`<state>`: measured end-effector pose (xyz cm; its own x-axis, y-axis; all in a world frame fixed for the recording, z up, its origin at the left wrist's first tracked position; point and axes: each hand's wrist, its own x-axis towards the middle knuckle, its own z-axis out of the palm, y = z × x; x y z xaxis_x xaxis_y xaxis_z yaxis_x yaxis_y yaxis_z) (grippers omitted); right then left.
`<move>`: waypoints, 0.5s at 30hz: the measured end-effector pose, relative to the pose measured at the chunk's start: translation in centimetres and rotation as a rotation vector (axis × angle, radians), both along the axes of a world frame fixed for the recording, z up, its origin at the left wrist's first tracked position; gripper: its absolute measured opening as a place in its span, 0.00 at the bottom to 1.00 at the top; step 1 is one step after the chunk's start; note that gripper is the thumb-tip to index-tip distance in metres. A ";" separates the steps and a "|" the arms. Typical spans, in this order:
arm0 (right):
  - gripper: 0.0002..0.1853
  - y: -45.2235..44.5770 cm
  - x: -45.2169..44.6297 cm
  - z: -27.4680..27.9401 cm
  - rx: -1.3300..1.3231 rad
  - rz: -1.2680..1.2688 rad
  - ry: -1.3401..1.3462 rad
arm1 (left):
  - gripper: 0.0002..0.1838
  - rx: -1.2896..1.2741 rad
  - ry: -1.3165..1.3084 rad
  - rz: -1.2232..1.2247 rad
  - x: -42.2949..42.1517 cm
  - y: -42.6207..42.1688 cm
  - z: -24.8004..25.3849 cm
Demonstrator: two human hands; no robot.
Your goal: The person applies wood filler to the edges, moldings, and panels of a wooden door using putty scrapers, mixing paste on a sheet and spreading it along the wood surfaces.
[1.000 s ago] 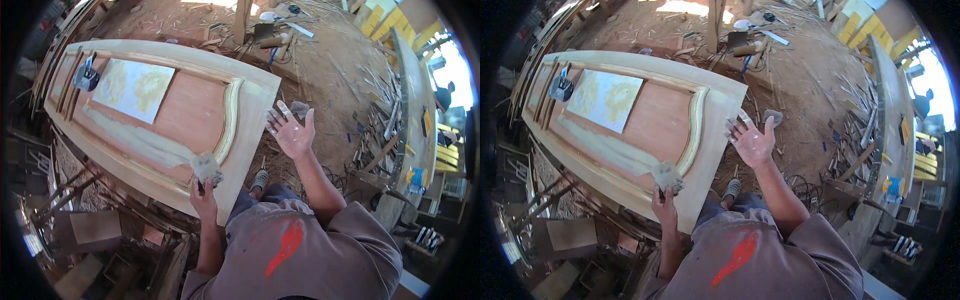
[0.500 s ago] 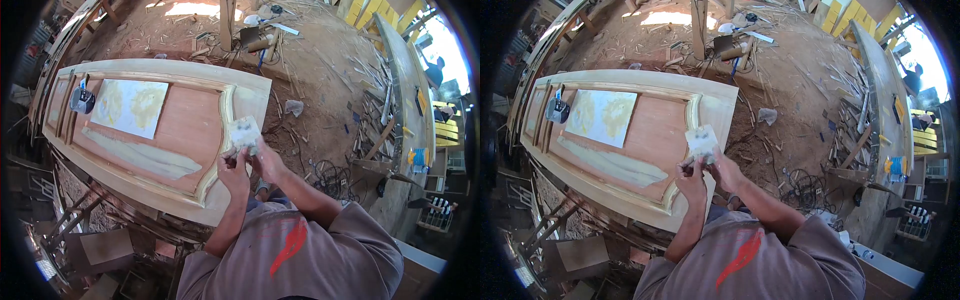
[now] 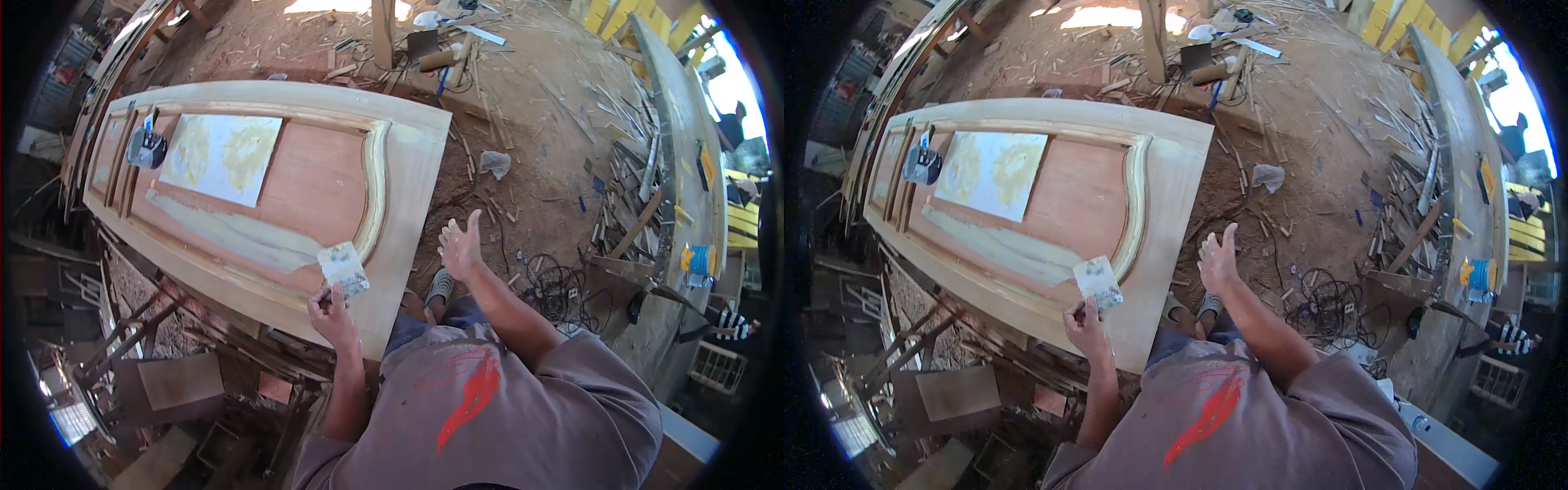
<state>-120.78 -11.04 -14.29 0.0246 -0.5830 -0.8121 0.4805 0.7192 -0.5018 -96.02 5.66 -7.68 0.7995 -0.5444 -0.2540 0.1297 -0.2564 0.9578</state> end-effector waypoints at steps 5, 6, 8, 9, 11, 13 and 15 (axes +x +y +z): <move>0.62 0.1 5.0 -4.0 -0.067 0.124 -0.137 | 0.16 0.102 -0.036 0.082 -1.2 5.0 0.2; 0.61 0.2 6.2 -4.5 -0.080 0.144 -0.164 | 0.15 0.116 -0.035 0.089 -1.4 5.7 0.2; 0.62 0.2 8.6 -2.2 0.014 0.158 -0.117 | 0.15 0.100 -0.035 0.121 -1.8 6.5 0.4; 0.62 0.2 8.8 -2.8 -0.012 0.159 -0.160 | 0.14 0.089 -0.034 0.134 -1.9 6.7 0.5; 0.62 0.2 8.4 -4.5 -0.063 0.151 -0.240 | 0.14 0.115 -0.041 0.156 -1.7 7.4 0.4; 0.63 -0.2 8.6 -4.4 -0.033 0.135 -0.218 | 0.14 0.110 -0.051 0.175 -1.8 7.7 0.1; 0.64 -0.5 8.6 -4.6 -0.036 0.121 -0.203 | 0.14 0.074 -0.073 0.187 -1.7 7.6 -0.1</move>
<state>-112.22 -11.51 -18.88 0.2564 -0.5942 -0.7623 0.4856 0.7611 -0.4300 -97.69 13.29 -7.82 0.9026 -0.3666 -0.2257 0.1128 -0.3046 0.9458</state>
